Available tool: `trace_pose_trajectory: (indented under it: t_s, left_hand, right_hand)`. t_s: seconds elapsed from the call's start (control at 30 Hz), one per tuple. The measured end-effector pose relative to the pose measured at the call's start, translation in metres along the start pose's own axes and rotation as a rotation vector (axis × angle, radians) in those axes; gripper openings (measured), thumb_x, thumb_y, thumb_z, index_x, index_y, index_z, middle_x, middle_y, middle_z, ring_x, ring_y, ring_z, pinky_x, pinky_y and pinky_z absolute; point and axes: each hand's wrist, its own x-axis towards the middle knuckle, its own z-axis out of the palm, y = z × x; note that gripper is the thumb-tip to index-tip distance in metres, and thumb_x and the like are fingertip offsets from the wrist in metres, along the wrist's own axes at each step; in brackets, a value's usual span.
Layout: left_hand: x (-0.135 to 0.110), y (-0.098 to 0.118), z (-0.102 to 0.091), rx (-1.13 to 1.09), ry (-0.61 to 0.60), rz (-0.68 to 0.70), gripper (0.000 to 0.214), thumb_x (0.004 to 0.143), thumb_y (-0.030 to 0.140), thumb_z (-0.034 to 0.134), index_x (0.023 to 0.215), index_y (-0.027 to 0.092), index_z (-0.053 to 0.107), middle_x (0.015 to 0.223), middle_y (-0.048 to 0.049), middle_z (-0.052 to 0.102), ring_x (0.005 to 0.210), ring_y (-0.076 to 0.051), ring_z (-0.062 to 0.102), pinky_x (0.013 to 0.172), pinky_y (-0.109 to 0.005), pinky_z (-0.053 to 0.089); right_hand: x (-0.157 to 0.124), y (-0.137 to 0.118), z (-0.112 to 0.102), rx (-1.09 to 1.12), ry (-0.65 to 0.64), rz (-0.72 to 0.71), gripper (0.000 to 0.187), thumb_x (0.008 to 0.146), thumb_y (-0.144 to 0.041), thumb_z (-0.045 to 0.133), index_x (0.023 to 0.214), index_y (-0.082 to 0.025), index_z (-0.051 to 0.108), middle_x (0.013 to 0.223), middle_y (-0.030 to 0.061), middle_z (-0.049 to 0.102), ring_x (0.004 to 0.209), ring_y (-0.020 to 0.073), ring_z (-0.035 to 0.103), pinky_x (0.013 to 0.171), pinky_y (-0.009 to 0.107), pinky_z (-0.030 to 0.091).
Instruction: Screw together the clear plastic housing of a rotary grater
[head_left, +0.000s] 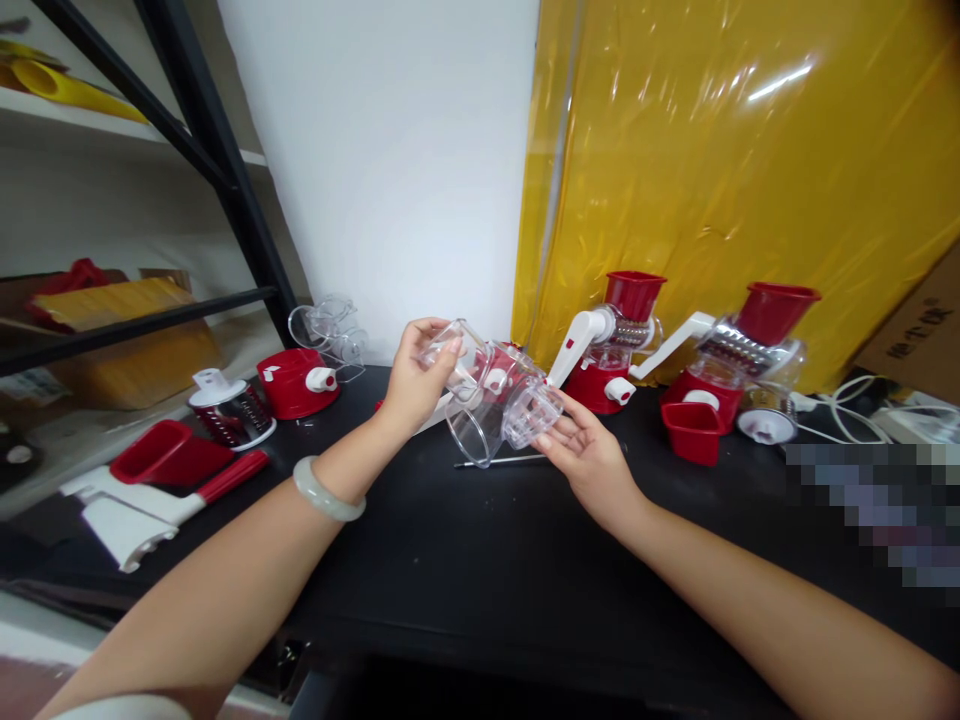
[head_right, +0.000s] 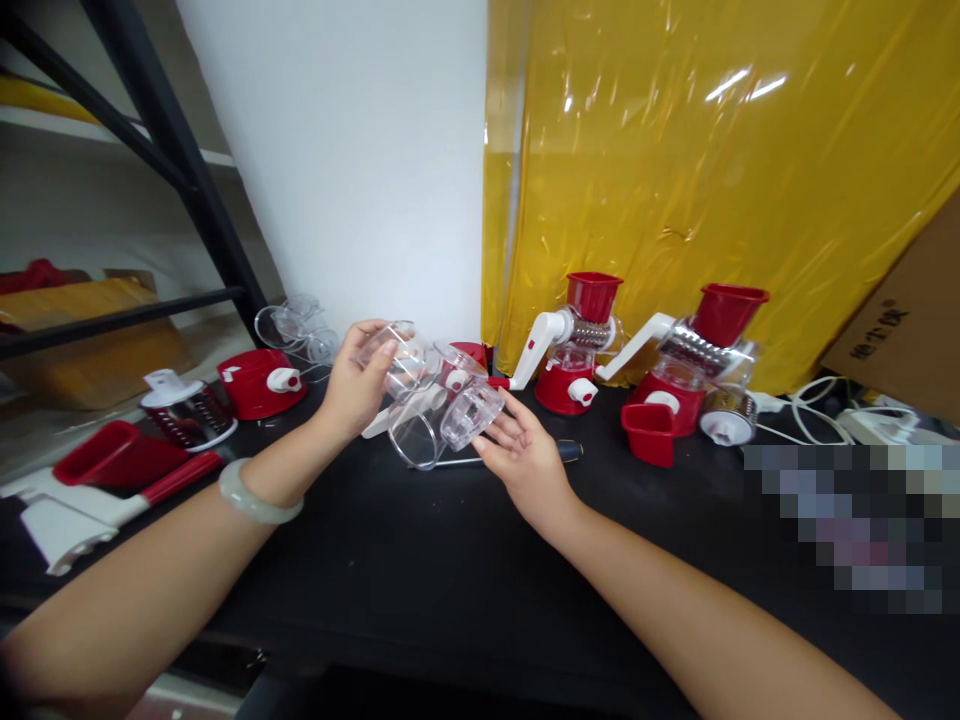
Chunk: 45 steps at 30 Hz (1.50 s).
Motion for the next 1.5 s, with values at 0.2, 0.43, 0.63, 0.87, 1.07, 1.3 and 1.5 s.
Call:
trace_pose_trajectory:
  t_s: [0.2, 0.43, 0.63, 0.87, 1.07, 1.3, 1.5]
  left_hand:
    - [-0.003, 0.006, 0.004, -0.209, -0.008, -0.178, 0.044, 0.072, 0.044, 0.077, 0.101, 0.024, 0.051, 0.113, -0.0068, 0.057, 0.093, -0.019, 0.062, 0.069, -0.037, 0.063]
    - [-0.002, 0.005, 0.001, -0.176, -0.064, -0.174, 0.044, 0.077, 0.045, 0.074, 0.107, 0.024, 0.049, 0.116, -0.0086, 0.058, 0.091, -0.018, 0.064, 0.073, -0.040, 0.063]
    - [-0.003, 0.007, 0.003, -0.185, -0.031, -0.199, 0.043, 0.075, 0.043, 0.075, 0.104, 0.023, 0.049, 0.114, -0.0083, 0.057, 0.092, -0.019, 0.065, 0.074, -0.043, 0.063]
    - [-0.001, 0.008, 0.004, -0.171, -0.027, -0.179, 0.048, 0.072, 0.044, 0.078, 0.103, 0.023, 0.049, 0.108, -0.0076, 0.059, 0.094, -0.020, 0.064, 0.069, -0.037, 0.064]
    - [-0.001, 0.011, 0.003, -0.018, -0.047, -0.038, 0.046, 0.075, 0.041, 0.075, 0.107, 0.022, 0.048, 0.107, -0.0091, 0.062, 0.103, -0.024, 0.064, 0.078, -0.041, 0.062]
    - [0.005, 0.043, -0.012, 0.212, -0.018, 0.311, 0.062, 0.065, 0.026, 0.081, 0.116, 0.025, 0.047, 0.115, -0.0082, 0.065, 0.094, -0.019, 0.066, 0.071, -0.029, 0.059]
    - [0.009, 0.048, -0.008, 0.228, -0.059, 0.108, 0.068, 0.062, 0.026, 0.083, 0.119, 0.024, 0.048, 0.109, -0.0088, 0.067, 0.092, -0.020, 0.066, 0.068, -0.028, 0.056]
  right_hand:
    - [-0.001, 0.003, 0.000, -0.011, 0.000, -0.009, 0.061, 0.068, -0.027, 0.084, 0.123, -0.028, 0.058, 0.124, 0.0088, 0.068, 0.115, 0.0252, 0.065, 0.108, 0.054, 0.041]
    - [-0.001, 0.006, -0.001, -0.041, -0.018, -0.026, 0.057, 0.067, -0.028, 0.082, 0.118, -0.030, 0.057, 0.122, 0.0075, 0.065, 0.114, 0.0251, 0.063, 0.105, 0.052, 0.044]
    - [-0.001, 0.009, 0.001, -0.047, -0.026, -0.019, 0.058, 0.068, -0.025, 0.079, 0.120, -0.032, 0.054, 0.126, 0.0073, 0.062, 0.117, 0.0249, 0.061, 0.107, 0.051, 0.042]
    - [0.001, 0.012, 0.000, -0.065, -0.021, -0.027, 0.059, 0.073, -0.024, 0.075, 0.126, -0.030, 0.050, 0.132, 0.0078, 0.062, 0.123, 0.0243, 0.059, 0.112, 0.052, 0.037]
    - [0.008, 0.010, -0.007, -0.119, 0.065, -0.014, 0.052, 0.080, -0.028, 0.070, 0.129, -0.027, 0.050, 0.136, 0.0119, 0.061, 0.127, 0.0261, 0.057, 0.112, 0.054, 0.037]
    - [0.019, 0.007, -0.023, -0.288, -0.011, -0.166, 0.057, 0.084, -0.037, 0.066, 0.138, -0.027, 0.048, 0.148, 0.0136, 0.052, 0.136, 0.0280, 0.050, 0.116, 0.055, 0.031]
    - [0.016, 0.010, -0.019, -0.397, -0.127, -0.147, 0.065, 0.080, -0.044, 0.074, 0.139, -0.028, 0.050, 0.154, 0.0104, 0.045, 0.144, 0.0283, 0.038, 0.119, 0.052, 0.029]
